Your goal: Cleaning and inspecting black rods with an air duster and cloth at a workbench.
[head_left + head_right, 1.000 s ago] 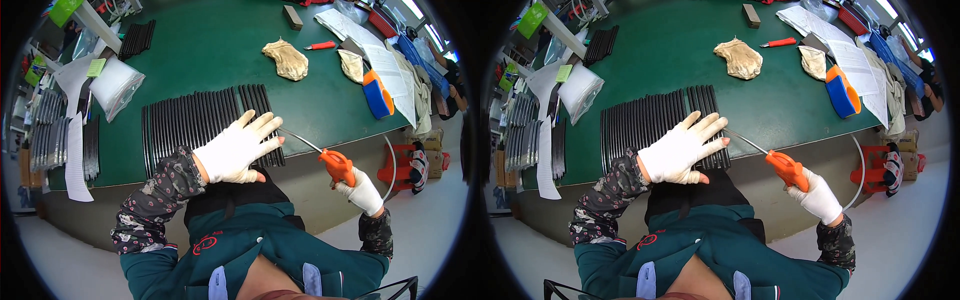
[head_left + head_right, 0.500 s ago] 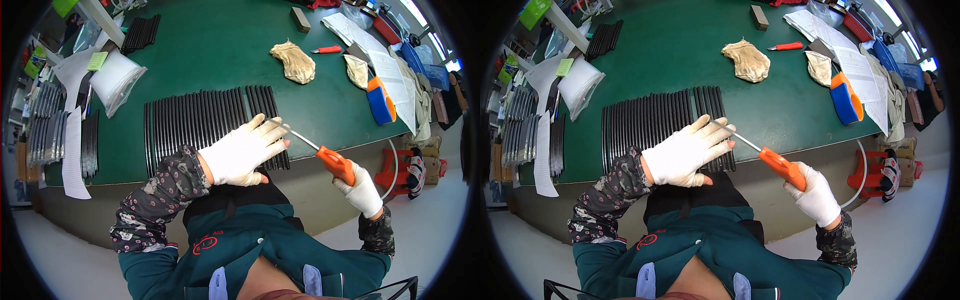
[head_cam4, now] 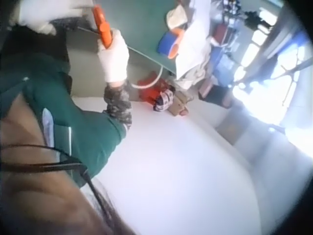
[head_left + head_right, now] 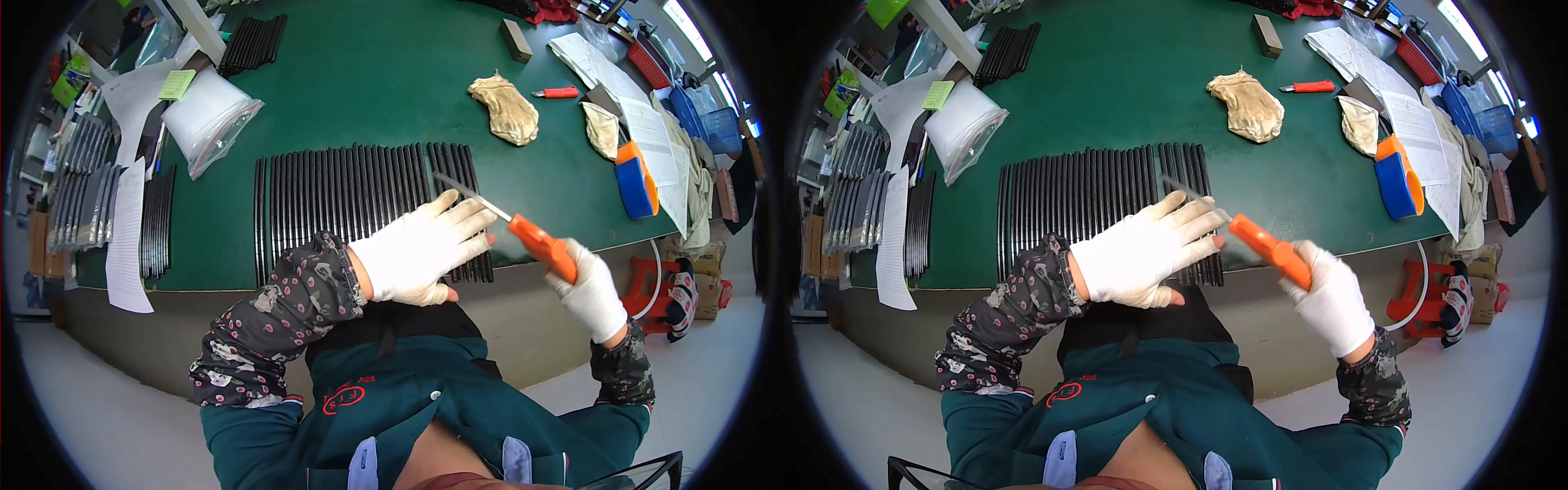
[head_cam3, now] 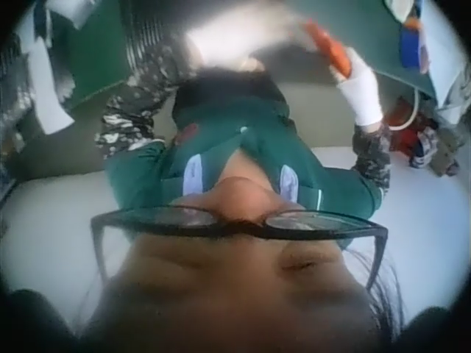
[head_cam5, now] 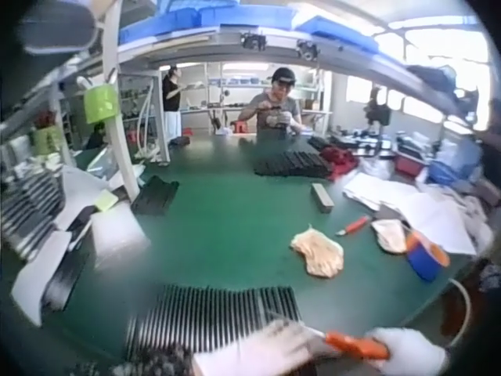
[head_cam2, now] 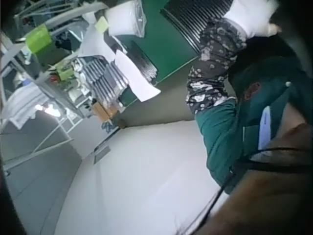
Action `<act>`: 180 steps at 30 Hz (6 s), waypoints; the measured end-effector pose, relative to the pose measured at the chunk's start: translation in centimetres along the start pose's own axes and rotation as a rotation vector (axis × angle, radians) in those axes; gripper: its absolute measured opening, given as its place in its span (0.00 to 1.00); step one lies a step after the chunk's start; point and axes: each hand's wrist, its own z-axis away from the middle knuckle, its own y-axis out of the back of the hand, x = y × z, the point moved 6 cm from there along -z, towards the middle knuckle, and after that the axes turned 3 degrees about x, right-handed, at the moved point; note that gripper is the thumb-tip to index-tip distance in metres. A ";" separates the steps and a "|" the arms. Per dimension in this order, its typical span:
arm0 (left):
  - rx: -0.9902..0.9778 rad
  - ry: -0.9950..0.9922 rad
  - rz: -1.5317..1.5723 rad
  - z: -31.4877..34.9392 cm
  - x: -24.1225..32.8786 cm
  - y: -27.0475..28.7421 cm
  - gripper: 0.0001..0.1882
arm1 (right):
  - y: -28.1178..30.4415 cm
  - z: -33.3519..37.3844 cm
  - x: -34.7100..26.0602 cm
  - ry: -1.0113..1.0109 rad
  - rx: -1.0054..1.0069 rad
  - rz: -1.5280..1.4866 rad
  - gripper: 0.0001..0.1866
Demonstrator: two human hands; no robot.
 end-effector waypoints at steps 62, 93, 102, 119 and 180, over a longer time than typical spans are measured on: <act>0.074 0.028 0.020 0.5 -0.1 -0.1 0.40 | -1.3 -5.8 -5.5 0.168 0.058 0.141 0.12; -0.028 0.021 -0.026 0.0 0.2 -0.3 0.43 | 1.2 3.3 5.3 -0.265 0.064 -0.277 0.21; 0.008 -0.058 -0.025 -0.1 -0.5 -0.2 0.38 | -0.3 4.4 8.6 -0.422 -0.079 -0.642 0.07; 0.000 0.110 -0.251 -0.8 -6.0 0.5 0.27 | -3.2 9.4 9.1 -0.421 -0.257 -0.739 0.12; 0.153 0.545 -0.355 16.2 -9.0 5.3 0.31 | -2.7 -0.8 -10.1 0.338 -0.017 0.264 0.12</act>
